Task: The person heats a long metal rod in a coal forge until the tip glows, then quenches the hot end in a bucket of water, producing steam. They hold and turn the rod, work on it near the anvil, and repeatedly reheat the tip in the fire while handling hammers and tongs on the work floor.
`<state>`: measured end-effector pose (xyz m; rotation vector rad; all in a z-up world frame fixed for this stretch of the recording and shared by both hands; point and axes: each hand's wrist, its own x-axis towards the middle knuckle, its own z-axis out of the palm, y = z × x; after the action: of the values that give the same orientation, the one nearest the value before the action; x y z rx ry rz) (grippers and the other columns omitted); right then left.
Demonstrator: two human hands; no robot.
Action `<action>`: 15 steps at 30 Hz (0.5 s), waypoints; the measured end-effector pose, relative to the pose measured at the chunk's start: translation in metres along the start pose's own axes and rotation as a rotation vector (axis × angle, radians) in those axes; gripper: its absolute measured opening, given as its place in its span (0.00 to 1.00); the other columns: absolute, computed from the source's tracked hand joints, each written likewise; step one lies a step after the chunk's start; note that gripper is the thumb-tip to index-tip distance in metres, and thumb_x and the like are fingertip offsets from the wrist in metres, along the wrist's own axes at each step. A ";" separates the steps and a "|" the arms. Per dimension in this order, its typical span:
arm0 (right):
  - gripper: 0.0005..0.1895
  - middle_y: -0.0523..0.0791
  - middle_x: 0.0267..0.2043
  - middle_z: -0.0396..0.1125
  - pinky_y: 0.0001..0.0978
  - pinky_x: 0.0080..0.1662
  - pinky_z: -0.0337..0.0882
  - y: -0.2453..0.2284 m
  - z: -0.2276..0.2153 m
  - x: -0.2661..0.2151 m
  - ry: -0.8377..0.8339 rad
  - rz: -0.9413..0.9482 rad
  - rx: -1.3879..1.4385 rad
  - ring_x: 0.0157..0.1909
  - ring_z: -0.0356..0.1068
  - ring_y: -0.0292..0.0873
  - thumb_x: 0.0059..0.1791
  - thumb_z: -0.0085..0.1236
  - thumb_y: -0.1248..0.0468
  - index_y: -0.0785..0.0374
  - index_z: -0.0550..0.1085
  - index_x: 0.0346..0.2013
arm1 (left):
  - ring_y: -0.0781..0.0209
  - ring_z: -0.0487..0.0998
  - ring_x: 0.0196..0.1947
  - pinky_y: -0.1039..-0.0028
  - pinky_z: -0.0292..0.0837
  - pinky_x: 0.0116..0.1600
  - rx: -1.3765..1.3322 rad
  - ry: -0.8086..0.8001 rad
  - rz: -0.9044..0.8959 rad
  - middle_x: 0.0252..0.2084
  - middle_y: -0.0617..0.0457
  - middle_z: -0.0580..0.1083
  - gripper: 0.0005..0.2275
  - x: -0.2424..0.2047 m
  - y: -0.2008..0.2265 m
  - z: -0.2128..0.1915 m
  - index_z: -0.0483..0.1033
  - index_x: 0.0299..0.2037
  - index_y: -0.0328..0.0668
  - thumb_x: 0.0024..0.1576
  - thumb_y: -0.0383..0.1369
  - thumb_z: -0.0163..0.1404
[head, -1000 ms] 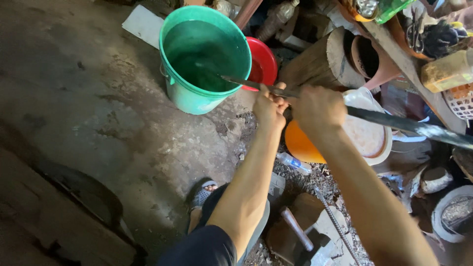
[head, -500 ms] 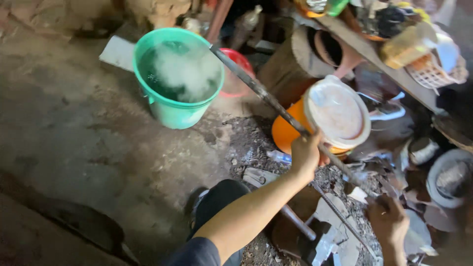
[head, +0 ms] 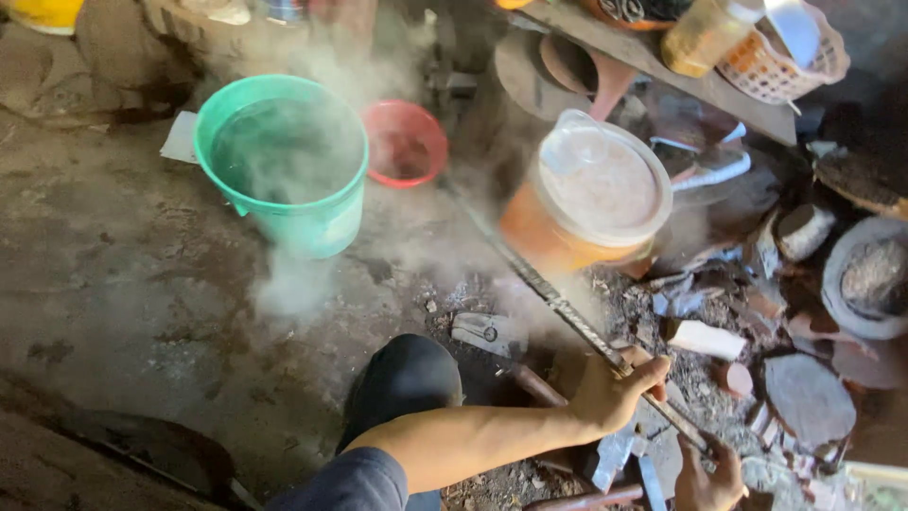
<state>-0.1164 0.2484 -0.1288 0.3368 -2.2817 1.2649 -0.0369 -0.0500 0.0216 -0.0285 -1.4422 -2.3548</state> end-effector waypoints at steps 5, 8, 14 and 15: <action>0.12 0.44 0.41 0.71 0.28 0.52 0.68 -0.029 -0.011 -0.005 0.069 0.005 -0.227 0.45 0.67 0.37 0.51 0.74 0.67 0.66 0.77 0.42 | 0.64 0.77 0.31 0.68 0.74 0.43 -0.018 -0.151 0.054 0.29 0.53 0.75 0.20 -0.002 0.005 0.005 0.74 0.31 0.41 0.69 0.49 0.47; 0.13 0.43 0.42 0.70 0.27 0.51 0.68 -0.025 -0.005 -0.007 0.099 0.024 -0.180 0.44 0.66 0.36 0.50 0.74 0.65 0.64 0.75 0.42 | 0.64 0.76 0.27 0.68 0.72 0.42 -0.123 -0.211 0.147 0.25 0.52 0.75 0.24 0.001 -0.029 0.005 0.75 0.26 0.40 0.71 0.47 0.48; 0.17 0.43 0.44 0.69 0.30 0.53 0.70 -0.010 -0.003 -0.003 0.048 0.087 -0.229 0.45 0.67 0.36 0.48 0.74 0.64 0.61 0.71 0.39 | 0.64 0.77 0.35 0.71 0.72 0.47 -0.087 -0.324 0.041 0.29 0.52 0.76 0.21 0.004 -0.013 -0.009 0.77 0.30 0.39 0.71 0.45 0.46; 0.17 0.43 0.44 0.69 0.30 0.53 0.70 -0.009 -0.003 -0.003 0.046 0.087 -0.228 0.45 0.67 0.36 0.48 0.74 0.64 0.61 0.71 0.39 | 0.64 0.77 0.35 0.71 0.72 0.47 -0.087 -0.321 0.040 0.29 0.52 0.76 0.21 0.003 -0.014 -0.009 0.77 0.30 0.39 0.71 0.45 0.46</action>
<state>-0.1087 0.2455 -0.1227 0.1278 -2.3934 1.0269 -0.0428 -0.0528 0.0056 -0.4735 -1.4589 -2.4607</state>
